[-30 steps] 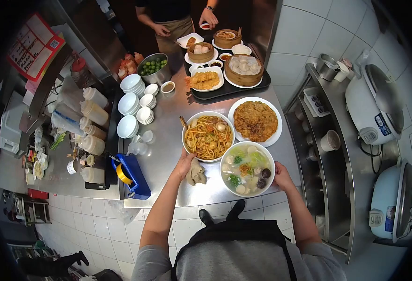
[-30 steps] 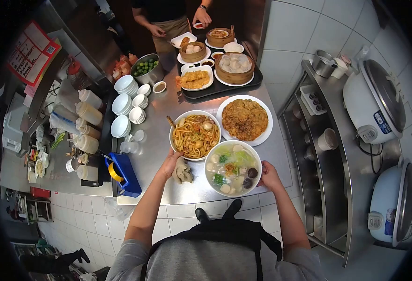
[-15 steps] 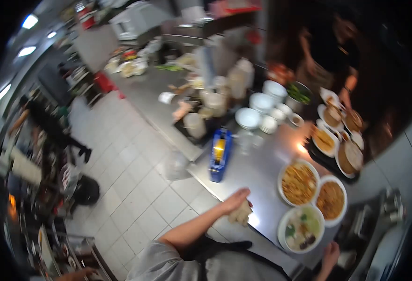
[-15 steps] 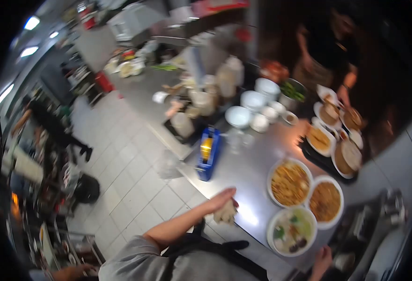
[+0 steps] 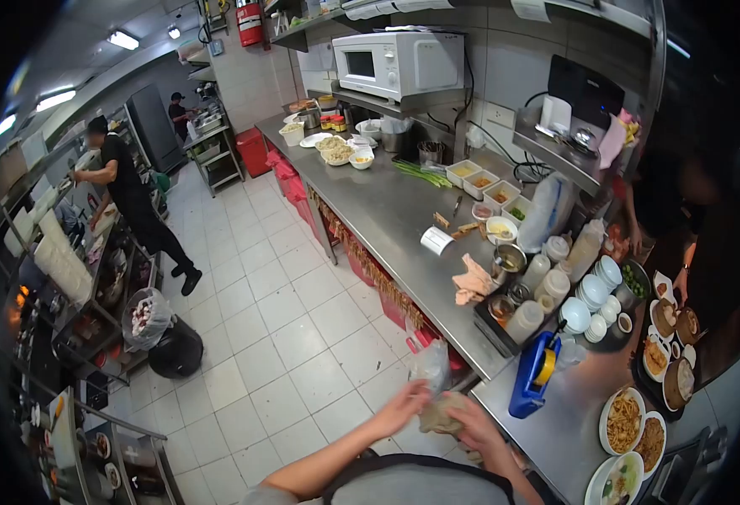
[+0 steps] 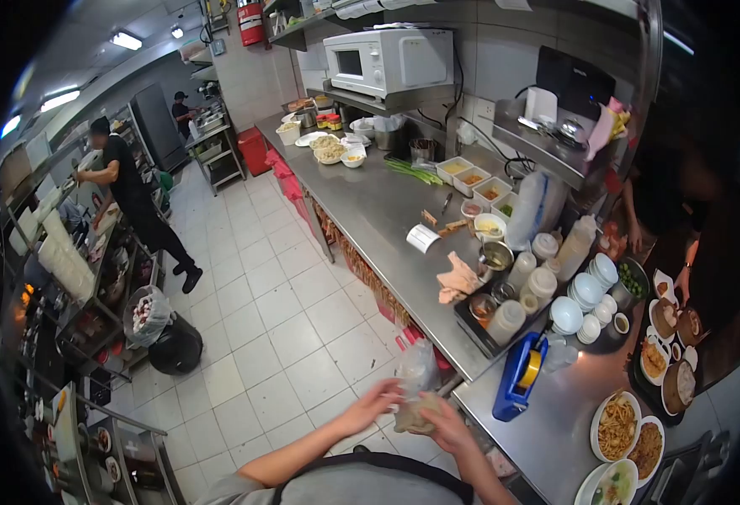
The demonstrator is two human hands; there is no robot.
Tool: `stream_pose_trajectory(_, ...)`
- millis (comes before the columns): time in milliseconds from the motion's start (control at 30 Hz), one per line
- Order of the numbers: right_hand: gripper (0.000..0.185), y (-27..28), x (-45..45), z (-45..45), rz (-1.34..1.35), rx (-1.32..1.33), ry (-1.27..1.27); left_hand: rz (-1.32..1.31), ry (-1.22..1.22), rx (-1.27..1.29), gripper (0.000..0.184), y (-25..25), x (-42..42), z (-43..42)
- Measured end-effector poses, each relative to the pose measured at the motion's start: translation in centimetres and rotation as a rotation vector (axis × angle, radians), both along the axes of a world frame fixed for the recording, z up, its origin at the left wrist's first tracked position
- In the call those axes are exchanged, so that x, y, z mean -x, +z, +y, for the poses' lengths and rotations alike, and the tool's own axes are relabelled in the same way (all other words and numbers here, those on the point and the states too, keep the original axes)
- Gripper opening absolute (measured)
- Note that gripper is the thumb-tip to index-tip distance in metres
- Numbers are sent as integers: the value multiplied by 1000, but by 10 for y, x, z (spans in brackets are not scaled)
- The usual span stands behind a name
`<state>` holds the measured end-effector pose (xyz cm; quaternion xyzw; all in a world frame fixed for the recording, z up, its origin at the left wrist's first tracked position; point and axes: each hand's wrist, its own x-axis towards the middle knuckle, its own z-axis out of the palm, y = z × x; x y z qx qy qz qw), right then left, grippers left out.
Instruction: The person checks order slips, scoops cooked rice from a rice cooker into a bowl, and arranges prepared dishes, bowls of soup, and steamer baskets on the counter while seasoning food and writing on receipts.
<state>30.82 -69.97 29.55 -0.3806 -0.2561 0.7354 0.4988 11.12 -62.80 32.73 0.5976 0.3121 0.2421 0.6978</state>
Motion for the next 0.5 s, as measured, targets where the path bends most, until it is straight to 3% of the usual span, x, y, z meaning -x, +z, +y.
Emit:
stream_pose_trajectory(67, 42, -17, 28, 59, -287, -66, 94, 121, 189, 56, 41, 12, 53, 31)
stream_pose_trajectory(133, 43, 9, 47, 127, -470, -155, 122, 133, 246, 107, 39, 20, 93, 53)
stream_pose_trajectory(267, 55, 77, 58, 277, -911, -611, -147, 147, 291, 175, 36, 5, 133, 90)
stream_pose_trajectory(333, 61, 68, 49, 357, -1304, -909, -250, 149, 321, 169, 35, -5, 142, 107)
stream_pose_trajectory(433, 67, 62, 60, 444, -1504, -287, -69, 168, 332, 164, 34, -17, 163, 140)
stream_pose_trajectory(500, 68, -2, 62, 520, -1583, -20, -211, 234, 377, 189, 34, -22, 180, 167)
